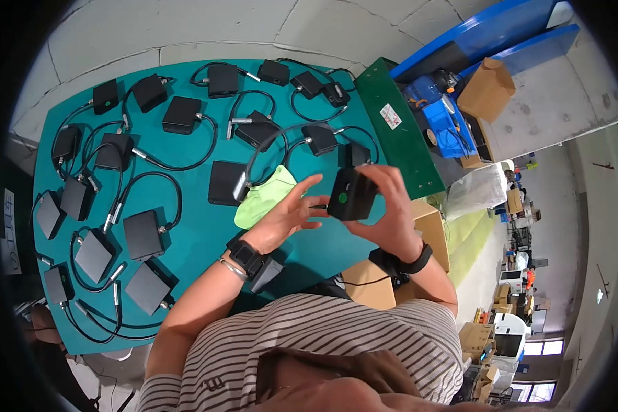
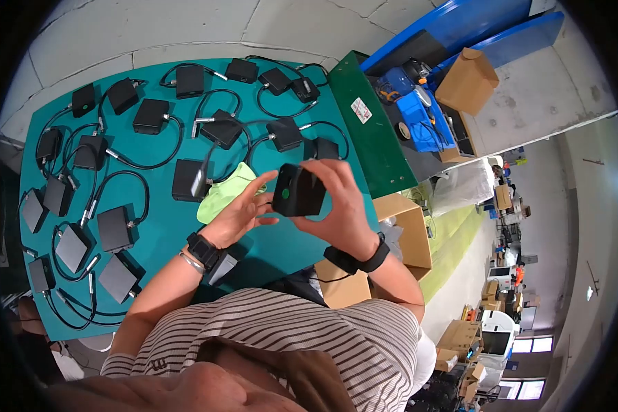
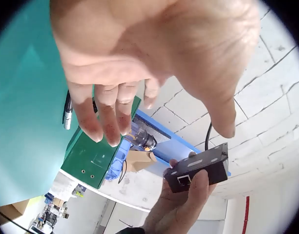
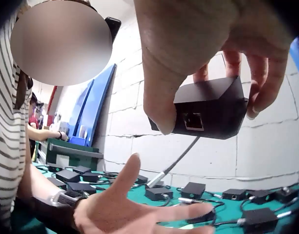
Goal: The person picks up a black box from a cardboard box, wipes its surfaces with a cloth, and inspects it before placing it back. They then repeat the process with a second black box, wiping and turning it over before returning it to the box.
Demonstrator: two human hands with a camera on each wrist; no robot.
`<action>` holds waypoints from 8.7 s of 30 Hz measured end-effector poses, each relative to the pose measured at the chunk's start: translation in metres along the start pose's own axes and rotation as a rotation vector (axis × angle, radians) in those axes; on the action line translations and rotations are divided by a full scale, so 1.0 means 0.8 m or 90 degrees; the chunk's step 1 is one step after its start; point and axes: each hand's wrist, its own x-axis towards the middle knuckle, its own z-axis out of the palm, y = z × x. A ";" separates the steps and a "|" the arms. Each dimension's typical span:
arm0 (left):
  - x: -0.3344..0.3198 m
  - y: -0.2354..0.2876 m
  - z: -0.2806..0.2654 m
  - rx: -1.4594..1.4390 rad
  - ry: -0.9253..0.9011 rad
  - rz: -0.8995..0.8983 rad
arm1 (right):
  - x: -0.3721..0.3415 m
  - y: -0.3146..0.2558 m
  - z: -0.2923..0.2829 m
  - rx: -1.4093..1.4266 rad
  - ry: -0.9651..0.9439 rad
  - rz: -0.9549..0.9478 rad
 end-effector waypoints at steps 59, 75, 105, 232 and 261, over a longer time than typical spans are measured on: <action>-0.044 0.041 -0.003 0.692 0.446 0.094 | -0.002 0.192 0.149 1.631 -0.577 0.074; -0.037 0.055 0.050 0.792 0.562 0.066 | -0.003 0.169 0.147 1.489 -0.556 0.095; -0.002 0.037 0.013 0.957 0.533 0.165 | -0.014 0.172 0.156 1.309 -0.660 0.024; 0.018 -0.015 0.017 0.326 0.314 0.114 | -0.018 0.158 0.165 1.263 -0.480 0.093; 0.006 -0.022 0.012 0.552 0.352 0.111 | -0.013 0.170 0.170 1.222 -0.492 0.061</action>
